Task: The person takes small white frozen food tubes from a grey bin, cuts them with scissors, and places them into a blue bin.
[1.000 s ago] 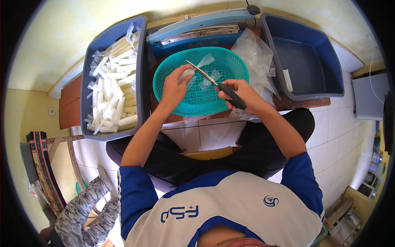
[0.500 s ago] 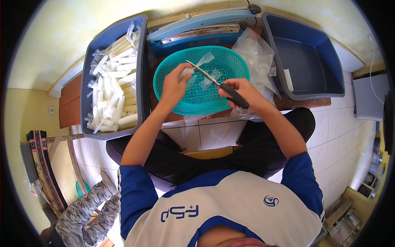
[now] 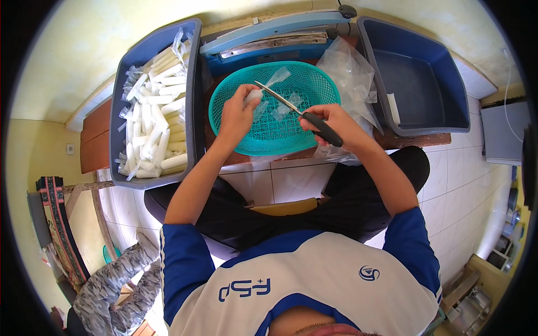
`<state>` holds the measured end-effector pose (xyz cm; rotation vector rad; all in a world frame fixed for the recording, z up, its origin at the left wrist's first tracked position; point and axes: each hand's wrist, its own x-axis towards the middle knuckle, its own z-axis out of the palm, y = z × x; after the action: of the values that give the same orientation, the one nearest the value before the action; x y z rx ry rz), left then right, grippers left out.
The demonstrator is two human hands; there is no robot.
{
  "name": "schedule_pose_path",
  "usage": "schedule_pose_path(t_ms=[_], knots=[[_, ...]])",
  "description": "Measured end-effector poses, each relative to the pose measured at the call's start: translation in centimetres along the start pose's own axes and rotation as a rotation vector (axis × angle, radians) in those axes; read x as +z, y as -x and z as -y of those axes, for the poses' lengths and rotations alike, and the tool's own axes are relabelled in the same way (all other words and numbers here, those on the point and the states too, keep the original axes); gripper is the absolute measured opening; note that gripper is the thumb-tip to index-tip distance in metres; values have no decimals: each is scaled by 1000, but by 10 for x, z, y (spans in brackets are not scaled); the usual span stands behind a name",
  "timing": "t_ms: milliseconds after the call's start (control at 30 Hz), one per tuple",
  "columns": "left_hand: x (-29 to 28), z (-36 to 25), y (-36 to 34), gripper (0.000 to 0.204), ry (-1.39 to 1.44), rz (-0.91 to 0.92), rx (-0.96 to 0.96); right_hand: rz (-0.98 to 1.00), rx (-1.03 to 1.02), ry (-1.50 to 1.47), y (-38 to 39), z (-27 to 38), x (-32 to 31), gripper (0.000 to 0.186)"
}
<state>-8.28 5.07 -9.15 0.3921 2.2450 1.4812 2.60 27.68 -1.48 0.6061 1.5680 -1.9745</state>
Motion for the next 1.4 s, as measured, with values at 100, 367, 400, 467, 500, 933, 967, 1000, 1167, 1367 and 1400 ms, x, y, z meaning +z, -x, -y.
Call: schedule_pose_path(t_ms=[100,367,400,467,500,933,967,1000,1167,1367,1400], knots=[[0,-1,-1,22,1,-3,21,2,-6,33,1,4,-2,32],[-1,1,-1,21,5,3,7,36,-36,53,-1,1,-2,31],[-2,1,0,21,6,0,6,38,-36,54,-3,-1,-2,31],[-3,0,-1,22,-3,12,-8,41,-20,12,-4,0,-1,32],[-4,0,-1,22,-1,15,-13,40,-14,10,-5,2,0,32],[-1,-2,0,23,45,37,8,90,-21,11,-9,-7,-5,44],[-1,-4,0,22,50,41,9,93,-21,18,-10,-7,-5,45],[-2,-6,1,22,50,41,9,92,-21,17,-10,-6,-5,45],[-3,-5,2,22,63,61,-15,73,-4,8,-10,-6,-2,44],[-2,-6,2,23,69,62,5,48,-18,-51,-11,-6,0,36],[-2,-8,2,23,70,62,5,48,-18,-50,-11,-7,0,36]])
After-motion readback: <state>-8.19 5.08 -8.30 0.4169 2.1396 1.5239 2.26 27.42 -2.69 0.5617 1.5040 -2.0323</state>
